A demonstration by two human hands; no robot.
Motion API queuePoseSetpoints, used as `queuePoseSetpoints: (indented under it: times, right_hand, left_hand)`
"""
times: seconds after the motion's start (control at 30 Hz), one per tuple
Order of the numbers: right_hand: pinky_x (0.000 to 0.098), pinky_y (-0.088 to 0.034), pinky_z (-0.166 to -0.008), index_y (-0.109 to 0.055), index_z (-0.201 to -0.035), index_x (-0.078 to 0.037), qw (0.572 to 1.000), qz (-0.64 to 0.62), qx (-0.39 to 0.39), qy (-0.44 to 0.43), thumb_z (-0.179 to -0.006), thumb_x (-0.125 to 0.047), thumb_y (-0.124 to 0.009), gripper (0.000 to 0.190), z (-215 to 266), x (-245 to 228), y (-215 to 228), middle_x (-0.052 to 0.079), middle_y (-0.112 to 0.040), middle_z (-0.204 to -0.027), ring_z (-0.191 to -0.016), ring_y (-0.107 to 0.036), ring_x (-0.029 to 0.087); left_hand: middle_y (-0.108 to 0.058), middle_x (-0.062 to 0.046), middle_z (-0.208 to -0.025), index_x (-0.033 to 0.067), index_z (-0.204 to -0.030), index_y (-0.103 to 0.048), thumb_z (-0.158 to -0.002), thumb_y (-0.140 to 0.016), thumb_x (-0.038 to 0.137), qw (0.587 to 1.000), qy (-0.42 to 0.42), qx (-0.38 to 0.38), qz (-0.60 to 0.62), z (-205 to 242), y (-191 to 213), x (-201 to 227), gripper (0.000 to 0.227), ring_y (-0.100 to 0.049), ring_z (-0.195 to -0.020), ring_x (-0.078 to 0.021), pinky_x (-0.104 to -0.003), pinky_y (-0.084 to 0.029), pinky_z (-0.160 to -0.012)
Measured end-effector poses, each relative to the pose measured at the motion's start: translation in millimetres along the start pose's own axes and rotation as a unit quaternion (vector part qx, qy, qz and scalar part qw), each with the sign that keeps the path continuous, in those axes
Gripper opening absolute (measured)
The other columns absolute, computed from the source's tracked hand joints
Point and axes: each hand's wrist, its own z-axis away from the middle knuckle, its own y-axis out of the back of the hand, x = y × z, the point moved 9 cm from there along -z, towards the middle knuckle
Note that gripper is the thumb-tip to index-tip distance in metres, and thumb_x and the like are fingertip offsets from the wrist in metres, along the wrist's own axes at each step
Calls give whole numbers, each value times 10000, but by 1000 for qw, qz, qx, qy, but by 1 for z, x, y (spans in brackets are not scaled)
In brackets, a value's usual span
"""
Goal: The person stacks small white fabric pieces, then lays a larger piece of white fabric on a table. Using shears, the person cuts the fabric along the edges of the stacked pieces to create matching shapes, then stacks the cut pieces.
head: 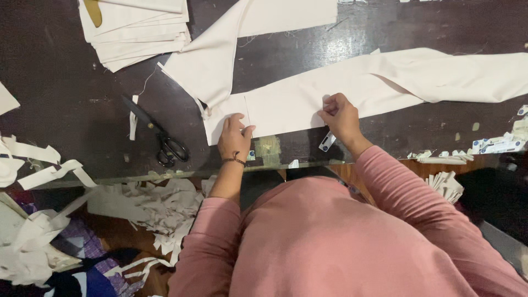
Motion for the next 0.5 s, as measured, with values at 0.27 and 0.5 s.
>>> queuePoseSetpoints:
  times: [0.27,0.5]
  right_hand:
    - [415,-587,-855,-661,-1176,-91,1000,-6,0,3,-868,-118,-821,348,0,5,-1,113,-760,-996,-971,-740,290]
    - [399,-581,-851,-662,-1163,-98,1000,-20,5,10,-849,-139,-828,358,-6,14,-1,94,-761,-974,-932,-740,262]
  left_hand:
    - [-573,74,-936,303,-1190,-545,-853,-803,425,999,26,-47,-5,-5,-2,-6,442,-695,-926,-202,-428,-597,-835]
    - [-572,-55,-1038,153,-1301,-569,-968,-693,294,997,-75,-21,-10,1,30,38,383,-680,-968,-305,-451,-597,-824]
